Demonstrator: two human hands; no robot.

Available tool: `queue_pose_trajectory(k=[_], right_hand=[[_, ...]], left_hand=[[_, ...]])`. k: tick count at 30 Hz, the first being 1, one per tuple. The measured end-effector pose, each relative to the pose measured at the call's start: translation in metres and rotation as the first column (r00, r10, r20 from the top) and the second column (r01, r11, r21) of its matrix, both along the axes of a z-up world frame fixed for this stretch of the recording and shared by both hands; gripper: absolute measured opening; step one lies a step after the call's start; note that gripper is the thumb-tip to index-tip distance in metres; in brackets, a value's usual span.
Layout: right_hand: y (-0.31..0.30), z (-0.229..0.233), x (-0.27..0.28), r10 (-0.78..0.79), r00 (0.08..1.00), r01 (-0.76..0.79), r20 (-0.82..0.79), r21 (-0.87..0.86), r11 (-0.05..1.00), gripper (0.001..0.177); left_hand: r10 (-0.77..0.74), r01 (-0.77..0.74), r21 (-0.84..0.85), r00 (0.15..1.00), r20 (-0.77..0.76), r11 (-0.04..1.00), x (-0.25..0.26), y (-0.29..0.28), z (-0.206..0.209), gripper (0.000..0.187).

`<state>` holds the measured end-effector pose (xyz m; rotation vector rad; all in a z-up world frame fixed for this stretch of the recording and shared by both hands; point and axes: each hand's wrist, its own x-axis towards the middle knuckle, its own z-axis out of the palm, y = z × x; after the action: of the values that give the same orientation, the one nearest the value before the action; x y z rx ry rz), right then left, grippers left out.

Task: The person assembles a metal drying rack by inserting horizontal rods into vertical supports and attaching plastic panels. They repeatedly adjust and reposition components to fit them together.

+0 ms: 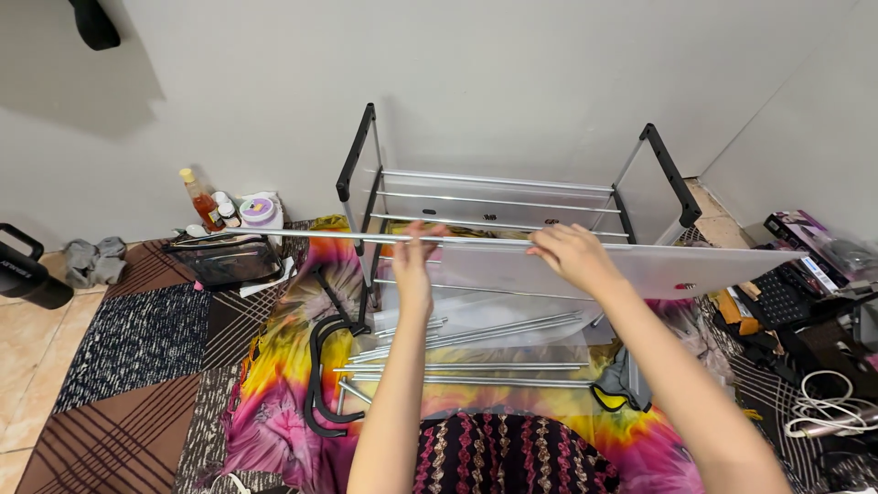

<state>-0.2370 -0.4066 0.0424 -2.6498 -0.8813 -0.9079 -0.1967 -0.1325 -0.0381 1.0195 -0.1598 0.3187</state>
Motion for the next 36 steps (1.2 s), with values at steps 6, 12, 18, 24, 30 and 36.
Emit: queue_pose_trajectory(k=[6,12,18,24,30,36], right_hand=[[0.010,-0.004,0.000,0.013,0.999,-0.012,0.035,-0.019,1.000,0.020],[-0.008,0.011,0.008,-0.024,0.993,0.031,0.113,-0.060,0.998,0.018],[-0.001,0.010,0.014,-0.009,0.994,0.016,0.111,-0.058,0.998,0.016],[-0.011,0.009,0.013,-0.062,0.997,0.062,0.048,0.013,0.998,0.016],[-0.017,0.009,0.010,-0.063,0.998,0.062,0.032,0.036,0.997,0.018],[-0.021,0.007,0.011,-0.026,0.999,0.025,0.024,0.047,0.999,0.019]], left_hand=[[-0.066,0.066,-0.004,0.998,-0.008,0.998,0.001,-0.009,-0.015,0.034],[0.030,-0.030,-0.006,1.000,-0.003,1.000,0.015,0.009,-0.009,0.035],[-0.075,0.077,0.056,0.996,-0.042,0.995,0.004,-0.022,0.000,0.043],[0.004,-0.004,0.022,1.000,0.008,1.000,0.012,-0.019,0.011,0.045],[-0.049,0.048,0.075,0.999,0.008,0.996,0.010,-0.035,0.014,0.039],[-0.065,0.059,-0.129,0.997,-0.044,0.990,0.012,-0.041,0.009,0.034]])
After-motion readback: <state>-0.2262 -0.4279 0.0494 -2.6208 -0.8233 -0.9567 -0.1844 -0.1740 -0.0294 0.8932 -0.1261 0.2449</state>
